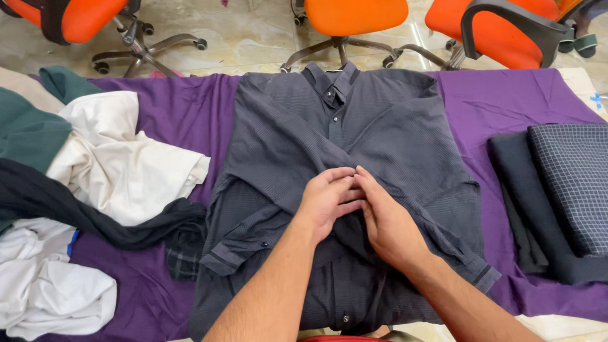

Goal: The person folds a dark gray button-up shirt on a purple-covered table, then picks up a light gray plaid shirt and begins folding it. The person smooths and aligns the garments, folds sleeves and sides, and stacks the folded shirts.

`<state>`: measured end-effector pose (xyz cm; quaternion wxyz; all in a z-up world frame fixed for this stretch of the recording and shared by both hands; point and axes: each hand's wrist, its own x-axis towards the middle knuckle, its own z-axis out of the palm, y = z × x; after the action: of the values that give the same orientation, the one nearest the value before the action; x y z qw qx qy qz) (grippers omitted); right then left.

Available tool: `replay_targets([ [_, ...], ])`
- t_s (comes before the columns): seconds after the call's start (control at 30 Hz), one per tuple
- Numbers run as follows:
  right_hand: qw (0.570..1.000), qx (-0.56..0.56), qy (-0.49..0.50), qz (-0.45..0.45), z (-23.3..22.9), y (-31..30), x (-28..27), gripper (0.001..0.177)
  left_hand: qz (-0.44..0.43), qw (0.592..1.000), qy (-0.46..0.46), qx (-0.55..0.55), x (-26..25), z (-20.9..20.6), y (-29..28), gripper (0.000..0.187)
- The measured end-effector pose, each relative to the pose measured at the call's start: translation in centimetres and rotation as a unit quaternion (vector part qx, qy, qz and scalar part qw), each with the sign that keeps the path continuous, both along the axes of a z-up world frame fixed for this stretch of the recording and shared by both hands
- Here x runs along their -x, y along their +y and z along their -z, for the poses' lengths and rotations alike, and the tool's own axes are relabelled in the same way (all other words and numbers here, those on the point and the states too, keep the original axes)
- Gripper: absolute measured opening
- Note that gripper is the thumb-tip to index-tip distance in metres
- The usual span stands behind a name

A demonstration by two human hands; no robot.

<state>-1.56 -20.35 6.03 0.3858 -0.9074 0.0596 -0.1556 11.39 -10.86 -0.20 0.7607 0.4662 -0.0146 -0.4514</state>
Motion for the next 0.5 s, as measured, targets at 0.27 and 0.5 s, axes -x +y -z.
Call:
replay_targets([
  [0.27,0.959,0.262,0.109,-0.017,4.2,0.6,1.6,0.073,0.008,0.971,0.176,0.162,-1.6,1.7,3.1,0.070],
  [0.5,0.926,0.315,0.180,0.102,5.3,-1.1,6.8,0.083,-0.013,0.975,0.175,0.139,-1.2,0.1,3.1,0.076],
])
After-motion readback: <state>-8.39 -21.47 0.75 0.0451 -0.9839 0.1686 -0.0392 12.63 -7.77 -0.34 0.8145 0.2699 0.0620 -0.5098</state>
